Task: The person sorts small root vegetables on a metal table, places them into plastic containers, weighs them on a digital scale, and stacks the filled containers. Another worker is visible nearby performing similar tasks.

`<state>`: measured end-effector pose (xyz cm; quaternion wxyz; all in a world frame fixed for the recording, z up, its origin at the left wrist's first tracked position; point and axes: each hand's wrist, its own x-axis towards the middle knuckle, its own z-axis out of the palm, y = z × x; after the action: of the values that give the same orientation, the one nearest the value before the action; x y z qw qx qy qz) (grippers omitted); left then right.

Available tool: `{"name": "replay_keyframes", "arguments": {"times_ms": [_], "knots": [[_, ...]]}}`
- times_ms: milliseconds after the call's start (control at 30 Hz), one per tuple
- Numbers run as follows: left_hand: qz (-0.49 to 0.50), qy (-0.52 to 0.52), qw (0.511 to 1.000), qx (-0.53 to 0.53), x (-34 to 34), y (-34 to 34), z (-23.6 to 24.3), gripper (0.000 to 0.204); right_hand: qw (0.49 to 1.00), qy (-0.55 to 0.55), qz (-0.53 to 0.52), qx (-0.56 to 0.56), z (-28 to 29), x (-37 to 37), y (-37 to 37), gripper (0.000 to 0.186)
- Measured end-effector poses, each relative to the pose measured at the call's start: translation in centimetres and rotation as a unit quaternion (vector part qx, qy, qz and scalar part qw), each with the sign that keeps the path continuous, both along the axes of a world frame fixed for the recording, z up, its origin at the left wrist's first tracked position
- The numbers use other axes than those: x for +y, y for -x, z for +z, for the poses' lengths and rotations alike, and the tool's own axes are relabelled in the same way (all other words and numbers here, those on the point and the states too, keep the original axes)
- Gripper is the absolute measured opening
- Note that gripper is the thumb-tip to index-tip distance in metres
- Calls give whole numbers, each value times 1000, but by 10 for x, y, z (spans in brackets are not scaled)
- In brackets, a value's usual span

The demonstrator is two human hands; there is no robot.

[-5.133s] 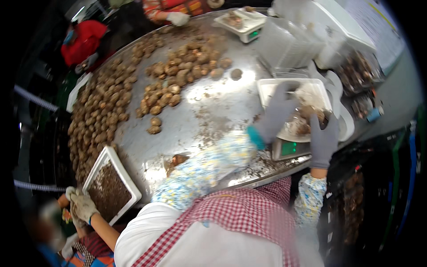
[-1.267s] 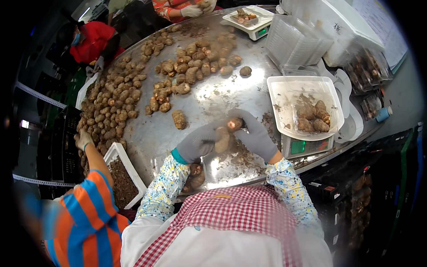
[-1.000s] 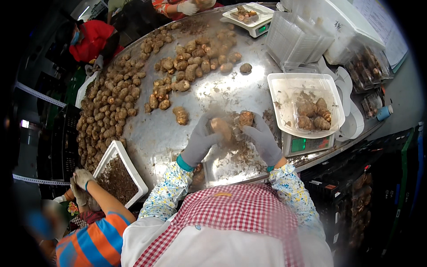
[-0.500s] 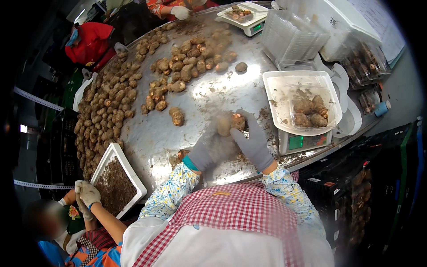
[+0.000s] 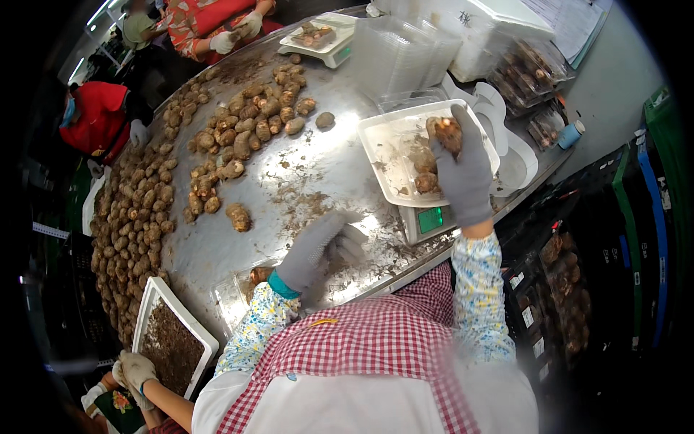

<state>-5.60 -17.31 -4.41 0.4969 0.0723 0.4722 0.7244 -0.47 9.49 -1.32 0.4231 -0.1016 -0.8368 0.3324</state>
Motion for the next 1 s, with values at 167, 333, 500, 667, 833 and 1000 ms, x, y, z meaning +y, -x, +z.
{"name": "replay_keyframes", "arguments": {"times_ms": [167, 333, 500, 667, 833, 1000], "knots": [[21, -9, 998, 58, -11, 10, -9, 39, 971, -125, 71, -189, -15, 45, 4, 54], [88, -13, 993, 75, -45, 22, -20, 38, 999, 12, -14, -32, -11, 54, -2, 45], [152, -53, 986, 49, -57, 26, -36, 34, 993, 87, -53, 55, 29, 47, -18, 42], [130, -55, 989, 49, -56, 26, -52, 34, 998, -32, -58, 13, 36, 45, -34, 42], [128, -29, 990, 57, -55, 22, -44, 34, 995, -65, -70, -7, 22, 59, -39, 44], [129, -37, 990, 46, -64, 23, -50, 34, 989, -109, -78, -66, 16, 59, -37, 47]]}}
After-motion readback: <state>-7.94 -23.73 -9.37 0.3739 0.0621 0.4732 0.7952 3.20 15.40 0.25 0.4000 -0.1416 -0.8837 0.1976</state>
